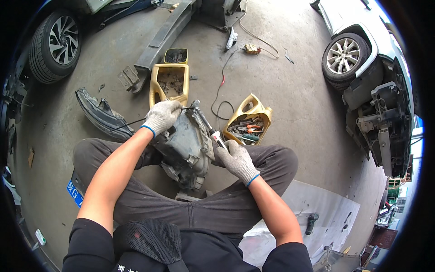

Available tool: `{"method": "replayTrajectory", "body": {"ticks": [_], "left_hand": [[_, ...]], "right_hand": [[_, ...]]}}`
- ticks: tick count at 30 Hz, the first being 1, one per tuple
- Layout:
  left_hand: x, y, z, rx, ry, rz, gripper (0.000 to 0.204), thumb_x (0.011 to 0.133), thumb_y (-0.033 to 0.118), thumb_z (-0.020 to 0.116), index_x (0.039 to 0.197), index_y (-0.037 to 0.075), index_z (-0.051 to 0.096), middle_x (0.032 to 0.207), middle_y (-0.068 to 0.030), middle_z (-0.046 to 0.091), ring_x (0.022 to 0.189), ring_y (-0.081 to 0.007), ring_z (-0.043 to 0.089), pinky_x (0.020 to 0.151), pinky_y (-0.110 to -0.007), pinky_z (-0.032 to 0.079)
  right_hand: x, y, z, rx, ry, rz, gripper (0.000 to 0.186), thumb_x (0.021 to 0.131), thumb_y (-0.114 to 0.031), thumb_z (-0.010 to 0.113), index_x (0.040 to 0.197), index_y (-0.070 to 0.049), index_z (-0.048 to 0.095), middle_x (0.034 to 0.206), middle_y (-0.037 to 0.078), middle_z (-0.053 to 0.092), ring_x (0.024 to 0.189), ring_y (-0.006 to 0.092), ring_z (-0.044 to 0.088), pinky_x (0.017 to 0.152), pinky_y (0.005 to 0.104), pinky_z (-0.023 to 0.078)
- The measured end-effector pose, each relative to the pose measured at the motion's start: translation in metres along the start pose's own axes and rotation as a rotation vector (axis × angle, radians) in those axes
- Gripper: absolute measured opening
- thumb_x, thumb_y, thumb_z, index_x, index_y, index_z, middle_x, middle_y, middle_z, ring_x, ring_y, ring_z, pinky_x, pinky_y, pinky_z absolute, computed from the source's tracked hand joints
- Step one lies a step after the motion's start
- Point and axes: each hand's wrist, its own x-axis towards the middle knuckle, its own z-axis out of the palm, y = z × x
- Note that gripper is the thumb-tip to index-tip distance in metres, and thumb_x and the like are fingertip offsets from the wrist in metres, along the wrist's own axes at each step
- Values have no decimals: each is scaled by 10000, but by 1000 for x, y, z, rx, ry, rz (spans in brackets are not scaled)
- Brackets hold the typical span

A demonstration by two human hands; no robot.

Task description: The person sits on the garage floor and uses a soldering iron to work on a removed car headlight assembly. They repeatedly apply the soldering iron to various points on the assembly while holding it with gloved hands.

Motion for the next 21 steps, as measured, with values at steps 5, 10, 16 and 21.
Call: {"method": "replayTrajectory", "body": {"ticks": [5,10,16,21], "left_hand": [[-2,1,-3,-52,27,20,237,934,234,610,1063,88,744,1032,-182,724,1018,-371,676,904,-461,532],[-1,-6,4,-30,78,51,232,926,210,597,1037,80,754,1027,-177,727,1006,-367,684,902,-454,539],[1,-3,6,-27,109,97,220,903,164,591,1018,72,754,1014,-176,719,993,-369,678,901,-447,540],[-1,-2,3,-53,114,104,210,905,131,594,1039,80,749,1049,-158,692,1030,-359,655,918,-427,530]], "right_hand": [[-5,-5,-2,56,24,-75,422,936,-415,592,1048,-9,626,935,281,695,935,432,688,825,495,525],[-7,-31,-11,59,-97,168,464,895,-445,622,990,10,606,898,292,684,902,415,698,807,482,531],[-1,-8,-3,-60,-55,-4,350,847,-297,573,987,24,582,930,321,669,931,461,667,837,501,507],[-1,-13,-1,26,-56,-45,351,843,-309,599,983,12,586,902,286,669,922,437,671,815,492,507]]}}
